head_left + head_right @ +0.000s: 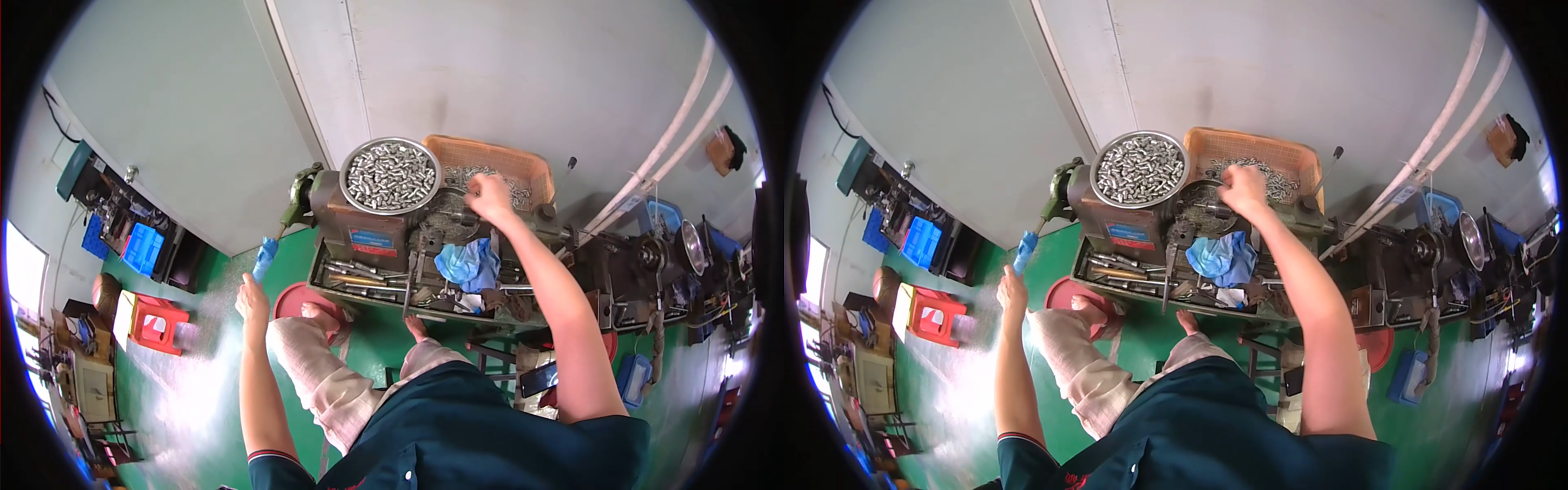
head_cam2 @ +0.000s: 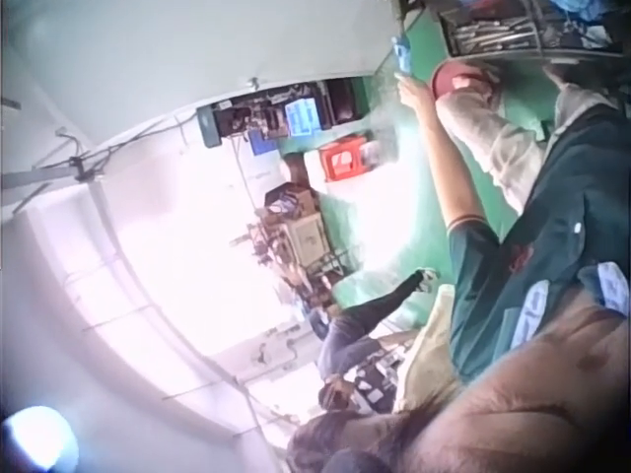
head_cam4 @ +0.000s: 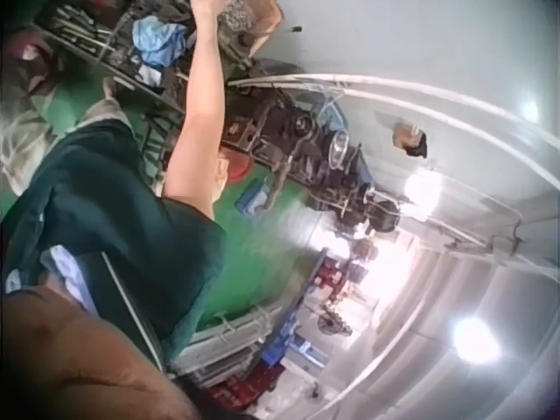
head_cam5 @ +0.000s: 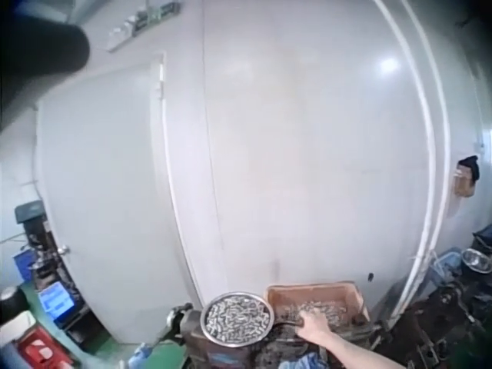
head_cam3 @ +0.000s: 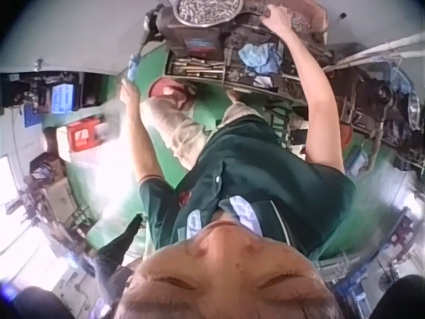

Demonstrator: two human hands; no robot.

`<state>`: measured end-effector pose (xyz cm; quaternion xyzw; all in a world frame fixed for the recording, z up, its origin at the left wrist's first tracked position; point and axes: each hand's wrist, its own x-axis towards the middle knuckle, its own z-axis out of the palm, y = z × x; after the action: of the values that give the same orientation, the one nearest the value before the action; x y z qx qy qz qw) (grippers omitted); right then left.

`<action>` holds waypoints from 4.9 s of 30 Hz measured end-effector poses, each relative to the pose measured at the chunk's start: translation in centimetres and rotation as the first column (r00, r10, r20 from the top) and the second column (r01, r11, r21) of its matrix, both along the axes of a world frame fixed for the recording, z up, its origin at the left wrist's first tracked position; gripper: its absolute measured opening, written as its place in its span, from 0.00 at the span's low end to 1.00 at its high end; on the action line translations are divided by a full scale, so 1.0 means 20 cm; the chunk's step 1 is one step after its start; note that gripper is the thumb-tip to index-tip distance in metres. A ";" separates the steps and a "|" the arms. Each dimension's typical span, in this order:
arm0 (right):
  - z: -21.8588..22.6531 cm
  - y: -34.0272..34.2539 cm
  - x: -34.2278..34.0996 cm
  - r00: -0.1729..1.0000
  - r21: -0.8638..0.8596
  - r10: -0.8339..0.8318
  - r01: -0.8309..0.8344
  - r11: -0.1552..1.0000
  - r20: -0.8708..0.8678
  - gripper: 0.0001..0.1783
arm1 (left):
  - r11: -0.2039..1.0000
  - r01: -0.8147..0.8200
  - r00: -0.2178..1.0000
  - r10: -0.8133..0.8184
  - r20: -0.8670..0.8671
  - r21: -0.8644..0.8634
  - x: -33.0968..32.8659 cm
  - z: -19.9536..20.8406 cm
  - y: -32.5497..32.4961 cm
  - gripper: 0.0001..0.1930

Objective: The person operates a lathe machine to process metal bolts by inserting bolts into the machine, pulling the levers by hand, and collecting the finished bolts in a metal dish.

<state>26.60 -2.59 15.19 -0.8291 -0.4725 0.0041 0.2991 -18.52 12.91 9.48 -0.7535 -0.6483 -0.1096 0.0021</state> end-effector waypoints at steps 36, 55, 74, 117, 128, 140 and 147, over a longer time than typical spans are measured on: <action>0.11 0.17 -0.02 0.860 0.402 -0.228 0.029 0.915 0.457 0.03 | 0.996 0.000 0.997 0.007 0.077 -0.091 0.32 0.20 -0.39 0.05; 0.24 0.41 -0.59 0.778 0.567 0.071 -0.514 0.644 0.624 0.19 | 0.981 -0.193 0.978 0.192 -0.082 -0.006 0.40 -0.06 -0.28 0.10; 0.26 0.39 -0.59 0.832 0.569 0.118 -0.467 0.677 0.542 0.14 | 0.983 -0.183 0.979 0.184 -0.087 0.015 0.40 -0.07 -0.27 0.09; 0.27 0.40 -0.46 0.807 0.437 0.169 -0.467 0.769 0.565 0.12 | 0.980 -0.140 0.988 0.149 -0.048 0.144 0.32 0.10 -0.36 0.12; 0.24 0.43 -0.46 0.794 0.429 0.175 -0.483 0.763 0.581 0.11 | 0.978 -0.160 0.983 0.170 -0.065 0.135 0.31 0.07 -0.36 0.14; 0.16 0.47 -0.42 0.798 0.439 0.182 -0.488 0.755 0.574 0.11 | 0.980 -0.171 0.984 0.174 -0.026 0.104 0.37 -0.04 -0.30 0.16; 0.19 0.44 -0.51 0.676 0.379 0.029 -0.447 0.810 0.737 0.12 | 0.983 -0.159 0.985 0.165 -0.056 0.095 0.35 -0.01 -0.31 0.17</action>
<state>16.36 6.18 19.04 -0.5779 -0.6398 -0.4003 0.3106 -11.45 6.65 9.24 -0.7005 -0.7015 -0.1139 0.0656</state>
